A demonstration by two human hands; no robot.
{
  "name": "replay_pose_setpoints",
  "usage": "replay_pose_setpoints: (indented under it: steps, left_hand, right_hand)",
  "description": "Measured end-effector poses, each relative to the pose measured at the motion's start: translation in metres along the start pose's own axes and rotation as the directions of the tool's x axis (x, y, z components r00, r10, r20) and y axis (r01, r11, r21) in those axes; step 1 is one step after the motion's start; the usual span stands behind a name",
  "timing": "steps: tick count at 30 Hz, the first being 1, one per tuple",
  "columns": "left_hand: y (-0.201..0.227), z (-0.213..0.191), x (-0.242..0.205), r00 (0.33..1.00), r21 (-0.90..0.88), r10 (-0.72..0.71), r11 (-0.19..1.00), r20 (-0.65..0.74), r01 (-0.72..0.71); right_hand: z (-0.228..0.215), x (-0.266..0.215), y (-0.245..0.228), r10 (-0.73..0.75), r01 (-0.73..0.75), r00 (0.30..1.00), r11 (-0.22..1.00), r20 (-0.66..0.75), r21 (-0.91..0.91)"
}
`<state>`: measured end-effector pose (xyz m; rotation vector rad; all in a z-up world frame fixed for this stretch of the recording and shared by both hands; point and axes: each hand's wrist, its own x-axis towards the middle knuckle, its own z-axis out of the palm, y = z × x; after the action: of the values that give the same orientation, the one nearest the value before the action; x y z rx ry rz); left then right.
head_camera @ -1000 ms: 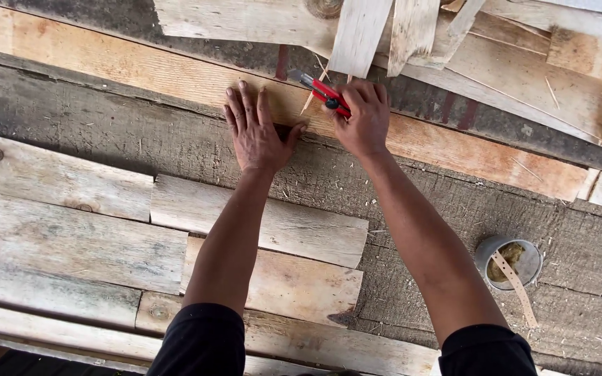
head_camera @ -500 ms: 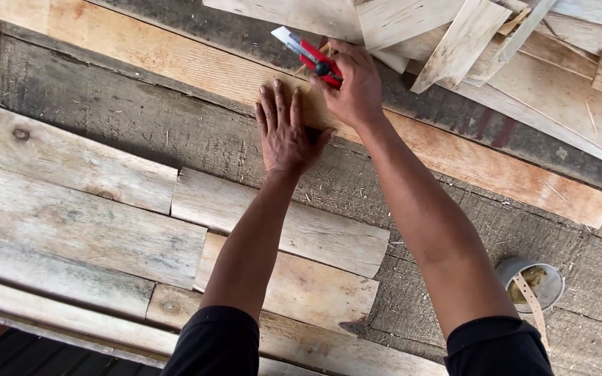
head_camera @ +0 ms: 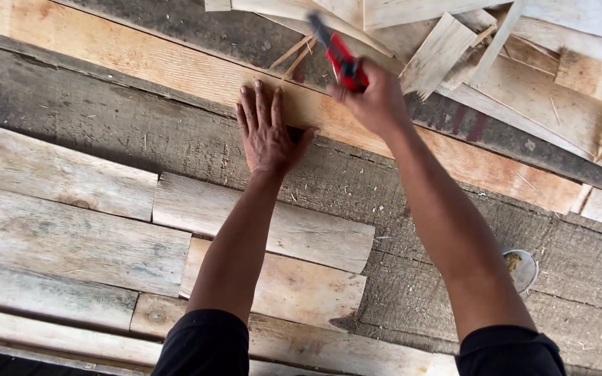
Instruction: The person assembles a wooden frame by inserting wooden dowels into pre-drilled holes in wooden planks. They use a utility knife to trim excess dowel length and apply a paste-like substance to the joints. The person works on a workbench with scattered wood pieces and tools.
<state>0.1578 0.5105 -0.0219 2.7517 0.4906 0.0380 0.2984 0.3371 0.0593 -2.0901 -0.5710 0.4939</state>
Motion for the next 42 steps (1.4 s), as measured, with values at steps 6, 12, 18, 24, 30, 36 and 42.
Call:
replay_pose_setpoints:
  steps: [6,12,18,24,30,36,42]
  left_hand:
    - [0.011,-0.017,0.001,0.995,0.006,-0.066,0.998,0.072,0.065]
    - [0.01,-0.008,0.0,0.998,0.023,-0.024,0.999,-0.06,0.026]
    - [0.005,0.0,-0.003,0.995,0.023,0.039,0.999,-0.096,-0.037]
    - [-0.004,0.015,-0.002,0.991,0.055,0.038,0.998,-0.128,-0.031]
    - [-0.005,0.013,-0.001,0.992,0.064,0.049,0.997,-0.119,-0.041]
    - [0.002,0.005,-0.002,0.99,0.025,0.033,0.999,-0.139,-0.03]
    - [0.0,0.005,-0.002,0.984,0.002,0.045,0.999,-0.172,-0.045]
  right_hand:
    - [0.027,-0.055,0.072,-0.29,0.01,0.786,0.889,-0.546,-0.458]
    - [0.018,-0.067,0.077,-0.175,-0.284,0.763,0.774,-0.622,-0.566]
    - [-0.011,-0.047,0.105,-0.189,-0.271,0.802,0.731,-0.567,-0.626]
    - [-0.021,-0.034,0.154,-0.276,-0.168,0.606,0.872,-0.746,-0.459]
    - [-0.041,-0.051,0.104,0.001,-0.137,0.75,0.979,-0.662,-0.154]
    - [-0.024,-0.037,0.069,-0.052,0.005,0.783,0.997,-0.62,-0.078]
    - [0.02,-0.006,0.044,-0.347,0.298,0.933,0.891,-0.091,-0.343]
